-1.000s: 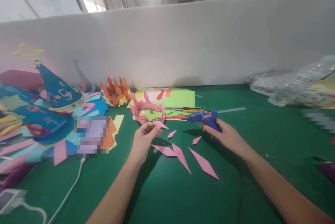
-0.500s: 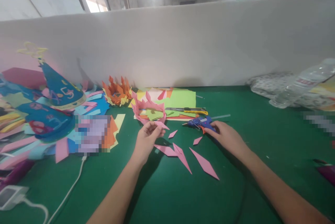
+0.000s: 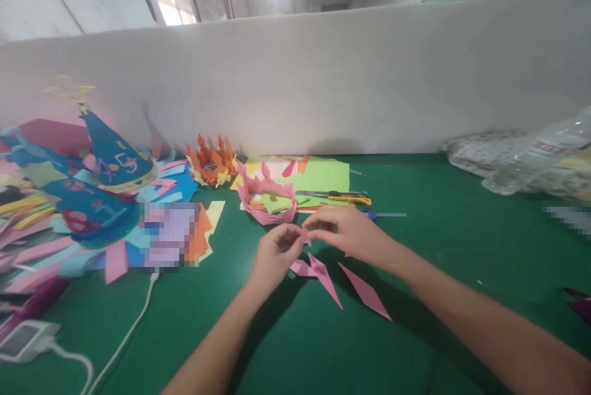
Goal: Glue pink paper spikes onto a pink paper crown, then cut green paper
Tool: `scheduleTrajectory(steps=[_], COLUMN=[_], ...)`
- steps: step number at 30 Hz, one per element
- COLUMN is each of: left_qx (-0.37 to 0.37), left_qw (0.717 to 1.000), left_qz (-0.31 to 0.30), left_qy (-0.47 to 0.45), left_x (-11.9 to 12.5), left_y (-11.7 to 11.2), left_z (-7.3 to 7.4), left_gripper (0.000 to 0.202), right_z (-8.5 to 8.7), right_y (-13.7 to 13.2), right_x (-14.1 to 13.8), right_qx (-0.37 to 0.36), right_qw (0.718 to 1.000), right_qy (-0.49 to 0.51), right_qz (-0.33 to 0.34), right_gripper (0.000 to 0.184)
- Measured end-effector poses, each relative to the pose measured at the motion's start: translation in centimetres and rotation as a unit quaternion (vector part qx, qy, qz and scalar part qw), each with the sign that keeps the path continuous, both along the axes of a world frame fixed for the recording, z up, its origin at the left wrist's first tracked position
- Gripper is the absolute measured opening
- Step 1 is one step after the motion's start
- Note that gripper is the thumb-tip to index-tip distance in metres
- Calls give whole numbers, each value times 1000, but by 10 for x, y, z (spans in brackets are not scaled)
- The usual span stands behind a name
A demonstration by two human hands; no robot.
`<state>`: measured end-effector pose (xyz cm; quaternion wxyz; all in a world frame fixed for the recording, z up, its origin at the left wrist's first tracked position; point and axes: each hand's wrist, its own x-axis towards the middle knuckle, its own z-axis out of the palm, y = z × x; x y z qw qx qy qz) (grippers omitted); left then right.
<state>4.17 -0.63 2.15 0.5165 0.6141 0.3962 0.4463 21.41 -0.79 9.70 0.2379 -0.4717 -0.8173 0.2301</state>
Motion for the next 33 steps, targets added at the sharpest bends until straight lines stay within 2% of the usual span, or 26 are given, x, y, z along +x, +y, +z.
scheduleTrajectory(steps=[5, 9, 12, 15, 19, 23, 26, 28, 31, 33], left_qx=[-30, -118, -210, -295, -368, -387, -382, -381, -385, -380], left_qw=[999, 983, 958, 919, 874, 860, 857, 843, 820, 817], left_qz=[31, 86, 119, 153, 171, 144, 131, 144, 162, 160], left_qy=[-31, -109, -152, -212, -269, -300, -321, -351, -391, -402], left_x=[-1, -1, -4, -7, -11, -14, -15, -14, -13, -11], left_y=[0, 5, 8, 10, 13, 15, 16, 17, 18, 19], left_z=[2, 2, 1, 4, 8, 8, 6, 5, 3, 2], left_gripper=[15, 16, 14, 21, 25, 17, 8, 5, 7, 9], right_z=[-1, -3, -7, -12, -20, -25, -20, -15, -8, -6], right_y=[14, 32, 49, 61, 70, 77, 79, 78, 78, 78], right_x=[-11, -12, -13, -17, -24, -24, -22, -21, -20, -20], right_qx=[-17, -34, -49, -55, -104, -142, -158, -182, -215, -231], right_qw=[1000, 999, 998, 997, 993, 985, 977, 968, 953, 943], right_qy=[-6, 11, 29, 45, 51, 92, 127, 157, 207, 237], right_qz=[-11, -32, -29, -3, 17, 39, 58, 70, 54, 28], right_gripper=[14, 14, 15, 15, 15, 15, 16, 16, 16, 17])
